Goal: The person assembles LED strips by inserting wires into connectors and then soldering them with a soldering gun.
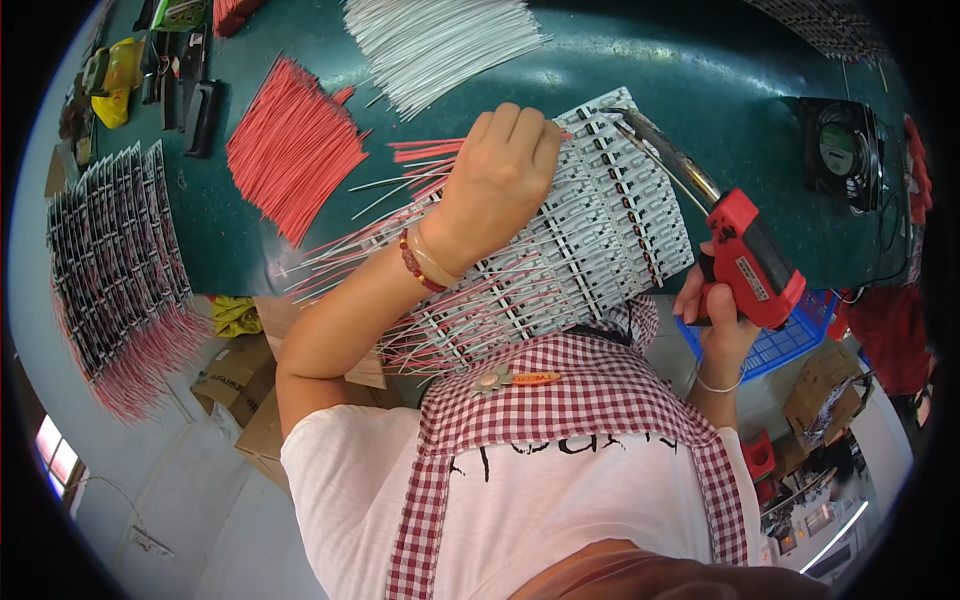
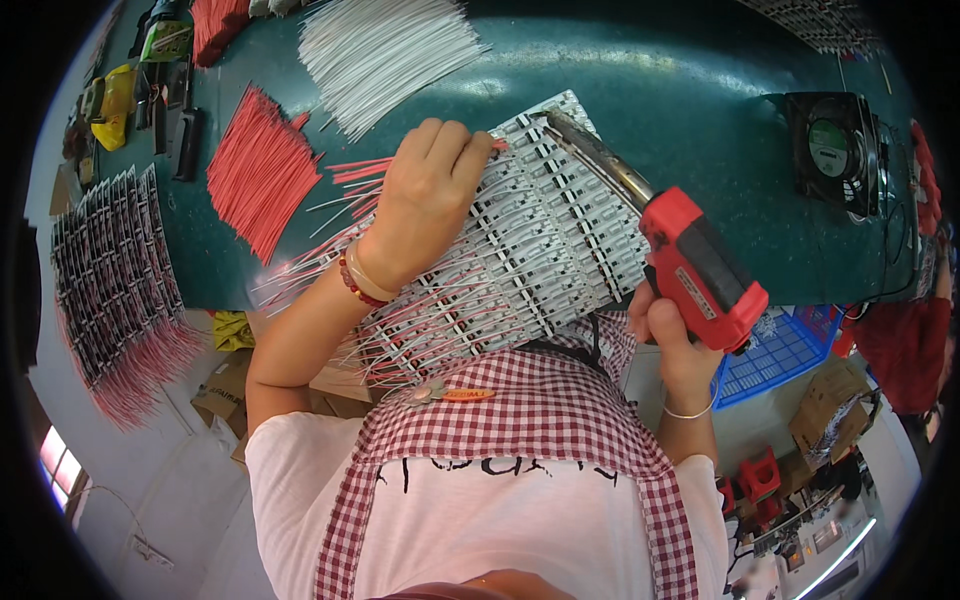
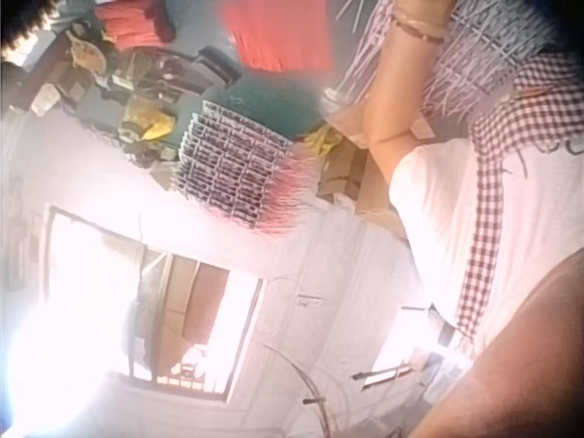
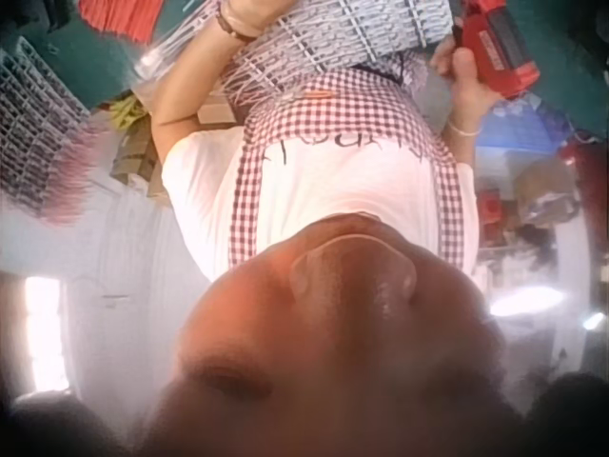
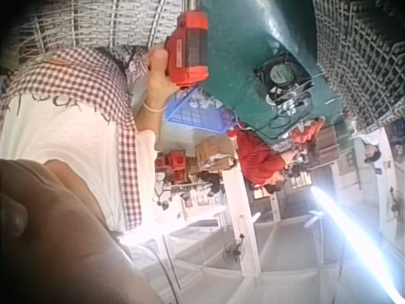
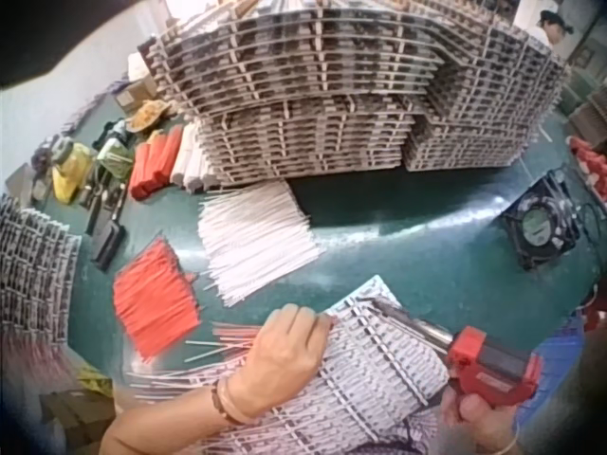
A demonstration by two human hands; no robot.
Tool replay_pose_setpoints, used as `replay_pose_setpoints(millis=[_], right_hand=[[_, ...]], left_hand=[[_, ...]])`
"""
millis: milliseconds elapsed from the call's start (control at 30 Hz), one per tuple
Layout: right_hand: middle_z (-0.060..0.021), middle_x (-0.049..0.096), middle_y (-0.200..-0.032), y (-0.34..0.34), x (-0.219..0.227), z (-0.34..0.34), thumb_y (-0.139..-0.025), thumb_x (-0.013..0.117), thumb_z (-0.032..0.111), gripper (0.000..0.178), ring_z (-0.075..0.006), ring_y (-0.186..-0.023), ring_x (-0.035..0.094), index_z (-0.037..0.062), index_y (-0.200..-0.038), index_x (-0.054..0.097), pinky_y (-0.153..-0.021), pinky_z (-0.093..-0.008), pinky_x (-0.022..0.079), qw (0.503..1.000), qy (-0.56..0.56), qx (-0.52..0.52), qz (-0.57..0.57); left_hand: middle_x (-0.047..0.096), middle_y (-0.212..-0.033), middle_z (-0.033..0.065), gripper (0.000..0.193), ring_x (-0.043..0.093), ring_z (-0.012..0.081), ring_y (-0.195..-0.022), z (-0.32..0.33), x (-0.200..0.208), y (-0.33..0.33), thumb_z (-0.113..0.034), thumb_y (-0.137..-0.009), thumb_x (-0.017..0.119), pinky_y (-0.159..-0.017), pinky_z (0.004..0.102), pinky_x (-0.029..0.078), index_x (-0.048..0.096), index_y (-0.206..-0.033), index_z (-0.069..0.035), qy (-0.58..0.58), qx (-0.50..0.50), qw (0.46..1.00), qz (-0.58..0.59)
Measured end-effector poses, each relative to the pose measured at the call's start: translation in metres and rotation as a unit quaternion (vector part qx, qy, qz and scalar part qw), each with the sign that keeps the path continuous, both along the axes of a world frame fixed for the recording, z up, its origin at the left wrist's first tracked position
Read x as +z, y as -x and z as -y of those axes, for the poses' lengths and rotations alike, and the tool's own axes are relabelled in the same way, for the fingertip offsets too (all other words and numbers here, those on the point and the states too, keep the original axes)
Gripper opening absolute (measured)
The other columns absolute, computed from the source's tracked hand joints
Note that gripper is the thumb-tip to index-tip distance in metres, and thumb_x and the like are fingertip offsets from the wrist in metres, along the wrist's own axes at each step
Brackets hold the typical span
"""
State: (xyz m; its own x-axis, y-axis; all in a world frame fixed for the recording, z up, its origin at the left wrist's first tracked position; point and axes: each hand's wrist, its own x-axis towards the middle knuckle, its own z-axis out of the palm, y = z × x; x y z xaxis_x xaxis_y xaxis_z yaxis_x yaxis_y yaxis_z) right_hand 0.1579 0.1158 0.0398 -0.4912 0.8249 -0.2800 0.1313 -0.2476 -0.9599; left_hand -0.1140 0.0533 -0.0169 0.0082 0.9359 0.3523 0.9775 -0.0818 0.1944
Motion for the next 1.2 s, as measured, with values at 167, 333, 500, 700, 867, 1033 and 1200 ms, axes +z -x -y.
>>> replay_pose_setpoints(millis=[167,333,500,700,867,1033,1200], right_hand=[[-0.0097,0.058,-0.068,-0.01,-0.007,0.009,-0.091,0.068,0.041,0.062,-0.0118,-0.049,0.049,-0.0079,-0.126,0.052,-0.049,-0.0262,0.044,1.0,0.001,-0.006,0.006],[-0.0092,0.058,-0.068,-0.014,-0.013,0.017,-0.092,0.067,0.04,0.059,-0.0113,-0.049,0.049,-0.0069,-0.125,0.053,-0.048,-0.0252,0.042,1.0,-0.001,0.002,0.008],[-0.0085,0.058,-0.069,-0.018,-0.023,0.019,-0.095,0.065,0.03,0.048,-0.0105,-0.05,0.048,-0.0059,-0.124,0.054,-0.047,-0.0243,0.038,0.999,0.007,0.034,0.033],[-0.0079,0.058,-0.069,-0.02,-0.026,0.022,-0.095,0.061,0.021,0.037,-0.0101,-0.052,0.048,-0.0055,-0.12,0.054,-0.049,-0.0244,0.038,0.997,-0.012,0.037,0.06],[-0.0073,0.059,-0.07,-0.027,-0.034,0.021,-0.094,0.06,0.017,0.031,-0.01,-0.055,0.05,-0.005,-0.116,0.055,-0.05,-0.0242,0.04,0.989,-0.068,0.081,0.099],[-0.0078,0.06,-0.072,-0.03,-0.035,0.022,-0.095,0.061,0.02,0.034,-0.0099,-0.056,0.051,-0.0053,-0.117,0.055,-0.051,-0.0244,0.04,0.98,-0.084,0.122,0.129],[-0.008,0.059,-0.073,-0.026,-0.029,0.022,-0.095,0.063,0.024,0.046,-0.01,-0.055,0.049,-0.0064,-0.128,0.052,-0.05,-0.0235,0.038,0.989,-0.098,0.062,0.092]], left_hand=[[0.049,-0.079,0.0071,0.015,0.05,0.0214,-0.076,-0.001,0.002,0.001,-0.009,-0.075,0.063,-0.068,0.0328,0.041,0.062,-0.088,-0.001,-0.008,0.01,1.0,-0.008],[0.05,-0.079,0.0071,0.018,0.05,0.0219,-0.076,-0.001,0.01,-0.001,-0.008,-0.074,0.063,-0.068,0.033,0.04,0.063,-0.091,0.0,-0.044,-0.002,0.999,-0.017],[0.05,-0.082,0.0084,0.021,0.049,0.0221,-0.076,0.003,0.001,-0.009,-0.008,-0.073,0.062,-0.067,0.0329,0.041,0.062,-0.092,0.001,-0.02,-0.028,0.999,0.036],[0.048,-0.081,0.0083,0.019,0.049,0.0221,-0.076,0.004,0.003,-0.013,-0.007,-0.075,0.063,-0.067,0.0334,0.041,0.062,-0.091,0.002,0.002,-0.033,0.999,0.031],[0.047,-0.08,0.0081,0.018,0.049,0.0219,-0.075,0.004,0.003,-0.015,-0.007,-0.076,0.064,-0.066,0.0332,0.041,0.063,-0.091,0.002,0.002,-0.023,0.999,0.034],[0.047,-0.079,0.0078,0.017,0.049,0.0217,-0.075,0.005,0.004,-0.016,-0.007,-0.077,0.065,-0.066,0.0333,0.041,0.063,-0.091,0.002,0.0,-0.02,0.999,0.029],[0.046,-0.079,0.0077,0.016,0.049,0.0215,-0.075,0.004,0.002,-0.015,-0.007,-0.077,0.065,-0.066,0.0331,0.041,0.063,-0.09,0.002,0.008,-0.012,1.0,0.026]])
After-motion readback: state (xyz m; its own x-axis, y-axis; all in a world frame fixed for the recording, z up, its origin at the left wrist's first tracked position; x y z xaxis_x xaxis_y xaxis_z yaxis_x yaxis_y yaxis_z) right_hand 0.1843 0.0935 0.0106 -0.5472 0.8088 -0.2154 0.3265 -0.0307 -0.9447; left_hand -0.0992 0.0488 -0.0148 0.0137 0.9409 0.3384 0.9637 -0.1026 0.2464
